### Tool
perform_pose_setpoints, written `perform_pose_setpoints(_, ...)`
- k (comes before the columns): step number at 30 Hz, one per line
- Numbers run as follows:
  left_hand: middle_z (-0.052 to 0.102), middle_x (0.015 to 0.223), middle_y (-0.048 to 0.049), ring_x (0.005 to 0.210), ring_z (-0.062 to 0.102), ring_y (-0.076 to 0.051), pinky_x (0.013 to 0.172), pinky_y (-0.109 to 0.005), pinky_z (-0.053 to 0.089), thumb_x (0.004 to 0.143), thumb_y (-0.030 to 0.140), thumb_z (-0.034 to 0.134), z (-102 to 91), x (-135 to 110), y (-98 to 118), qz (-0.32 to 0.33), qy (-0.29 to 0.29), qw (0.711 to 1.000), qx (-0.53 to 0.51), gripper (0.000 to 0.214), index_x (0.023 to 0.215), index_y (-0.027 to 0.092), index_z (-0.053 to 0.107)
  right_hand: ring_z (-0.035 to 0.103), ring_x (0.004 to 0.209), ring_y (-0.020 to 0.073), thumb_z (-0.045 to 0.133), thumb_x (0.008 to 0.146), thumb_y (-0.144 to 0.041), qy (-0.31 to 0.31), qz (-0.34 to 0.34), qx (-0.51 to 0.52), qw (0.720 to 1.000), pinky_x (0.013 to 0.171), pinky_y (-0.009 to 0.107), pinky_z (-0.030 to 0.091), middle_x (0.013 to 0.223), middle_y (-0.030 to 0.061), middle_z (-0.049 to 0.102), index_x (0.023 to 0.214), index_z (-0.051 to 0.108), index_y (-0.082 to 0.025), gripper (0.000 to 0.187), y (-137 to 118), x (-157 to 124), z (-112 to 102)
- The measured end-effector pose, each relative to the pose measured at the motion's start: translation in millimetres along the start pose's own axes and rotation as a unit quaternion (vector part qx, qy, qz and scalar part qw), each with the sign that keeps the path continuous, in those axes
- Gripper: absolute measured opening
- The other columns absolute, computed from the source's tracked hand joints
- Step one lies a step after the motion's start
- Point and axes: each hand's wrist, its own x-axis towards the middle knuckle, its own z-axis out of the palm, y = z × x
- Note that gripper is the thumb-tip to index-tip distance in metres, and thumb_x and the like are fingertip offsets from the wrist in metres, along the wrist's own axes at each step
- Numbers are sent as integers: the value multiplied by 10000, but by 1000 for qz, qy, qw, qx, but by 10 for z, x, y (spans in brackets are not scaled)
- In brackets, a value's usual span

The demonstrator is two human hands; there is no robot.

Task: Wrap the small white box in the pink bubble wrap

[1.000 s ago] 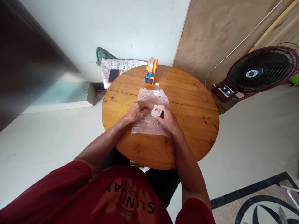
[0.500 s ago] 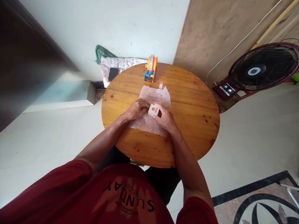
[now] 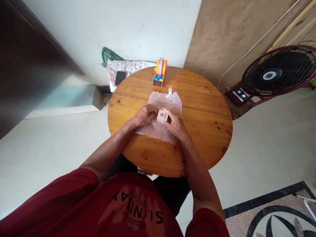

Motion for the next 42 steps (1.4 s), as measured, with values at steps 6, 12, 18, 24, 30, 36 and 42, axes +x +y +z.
perform_pose_setpoints(6,731,887,-57,867,635,-183,885,-316,517,758,79,479,6,-5,7,-5,-1,1000,11,255,851,144,708,644,1200,316,674,765,-271,-9,2,-17,1000,1066,525,487,1339,74,680,1423,545,-270,671,-13,7,-11)
perform_pose_setpoints(12,741,935,-56,882,644,-173,858,-295,520,784,84,479,-16,-12,32,-35,-5,999,-10,298,951,126,722,569,1316,329,681,728,-221,-6,8,-11,1000,1137,555,428,1451,104,592,1468,486,-255,766,2,-14,-51)
perform_pose_setpoints(18,724,1078,-88,989,653,-216,919,-337,529,823,165,562,-181,-52,203,-71,-12,994,78,285,1065,139,711,624,1260,272,621,738,-195,-46,22,103,993,1112,504,474,1430,81,606,1475,460,-269,758,77,-11,-147)
perform_pose_setpoints(24,692,1180,-124,1190,593,-302,1057,-460,468,864,237,603,-318,-392,580,46,-60,987,141,262,1096,168,703,612,1274,273,638,728,-184,-54,6,99,994,1134,492,453,1431,62,607,1446,505,-285,737,109,-29,-189)
perform_pose_setpoints(30,556,1424,-163,1413,416,-377,1153,-567,364,817,234,675,-174,-753,642,17,-85,980,180,474,1286,183,621,567,1321,306,719,724,-239,-24,-11,44,999,1145,514,428,1427,79,605,1429,529,-270,731,78,-25,-111)
perform_pose_setpoints(36,526,1472,-172,1414,414,-380,1187,-576,315,780,247,714,-102,-785,699,22,-115,975,187,515,1282,169,631,648,1193,289,694,743,-226,-31,-9,31,999,1070,481,490,1333,78,670,1448,511,-252,729,47,-25,-88)
perform_pose_setpoints(42,627,1364,-130,1307,526,-338,1166,-552,337,822,175,648,29,-794,673,24,-67,974,217,227,1040,176,714,587,1289,302,692,732,-205,-17,-33,-2,999,1133,486,438,1394,70,635,1415,545,-260,701,59,-14,-106)
